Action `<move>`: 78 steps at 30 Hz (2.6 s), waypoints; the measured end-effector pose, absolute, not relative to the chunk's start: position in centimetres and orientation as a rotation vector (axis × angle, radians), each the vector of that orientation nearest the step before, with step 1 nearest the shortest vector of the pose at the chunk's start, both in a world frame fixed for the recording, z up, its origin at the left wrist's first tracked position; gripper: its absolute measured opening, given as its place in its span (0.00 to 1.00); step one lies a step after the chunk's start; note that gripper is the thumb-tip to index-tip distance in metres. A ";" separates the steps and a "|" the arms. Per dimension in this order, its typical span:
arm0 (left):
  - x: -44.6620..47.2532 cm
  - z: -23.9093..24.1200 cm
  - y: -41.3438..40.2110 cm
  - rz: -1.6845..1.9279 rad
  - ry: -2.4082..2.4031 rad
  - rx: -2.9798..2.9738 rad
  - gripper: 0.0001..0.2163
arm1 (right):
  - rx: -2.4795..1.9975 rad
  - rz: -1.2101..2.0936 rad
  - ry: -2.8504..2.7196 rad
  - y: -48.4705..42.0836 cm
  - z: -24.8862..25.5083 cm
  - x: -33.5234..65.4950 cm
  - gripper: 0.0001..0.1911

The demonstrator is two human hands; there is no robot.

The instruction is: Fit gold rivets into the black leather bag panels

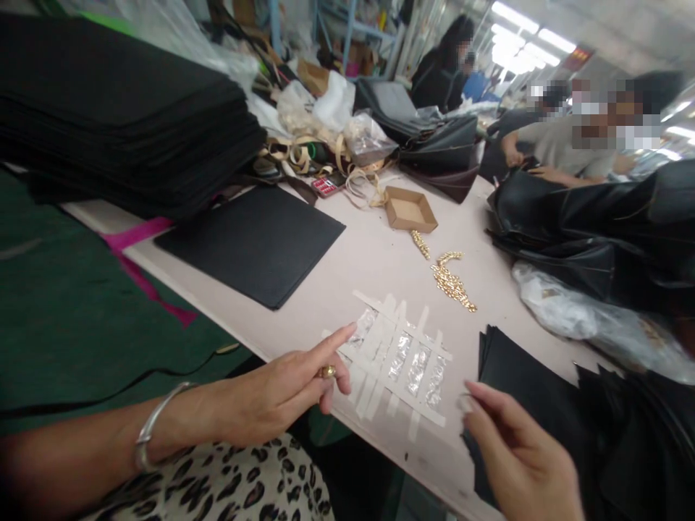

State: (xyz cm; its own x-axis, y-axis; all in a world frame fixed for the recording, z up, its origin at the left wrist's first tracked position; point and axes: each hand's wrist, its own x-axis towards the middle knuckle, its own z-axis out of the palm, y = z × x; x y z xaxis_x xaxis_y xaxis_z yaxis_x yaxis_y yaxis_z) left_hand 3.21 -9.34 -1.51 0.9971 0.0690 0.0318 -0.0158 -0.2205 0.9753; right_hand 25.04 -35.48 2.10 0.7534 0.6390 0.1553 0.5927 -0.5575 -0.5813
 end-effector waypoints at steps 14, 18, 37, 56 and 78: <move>2.5 -2.3 -6.6 -0.171 0.085 1.299 0.41 | -1.655 0.367 -1.826 -21.1 0.2 16.4 0.18; 2.4 -2.9 -6.3 -0.125 0.070 1.244 0.40 | -1.618 0.339 -1.816 -20.4 -0.1 16.3 0.18; 2.0 -3.6 -5.0 -0.045 0.267 0.822 0.43 | -1.471 -0.079 -2.245 -16.2 0.6 16.3 0.13; -1.2 -3.9 -0.6 0.094 0.392 0.643 0.38 | -1.355 0.374 -2.479 -8.4 -0.6 16.2 0.15; -5.0 -3.1 1.3 0.422 0.795 0.779 0.23 | -1.672 1.017 -1.406 -1.4 -3.1 14.9 0.14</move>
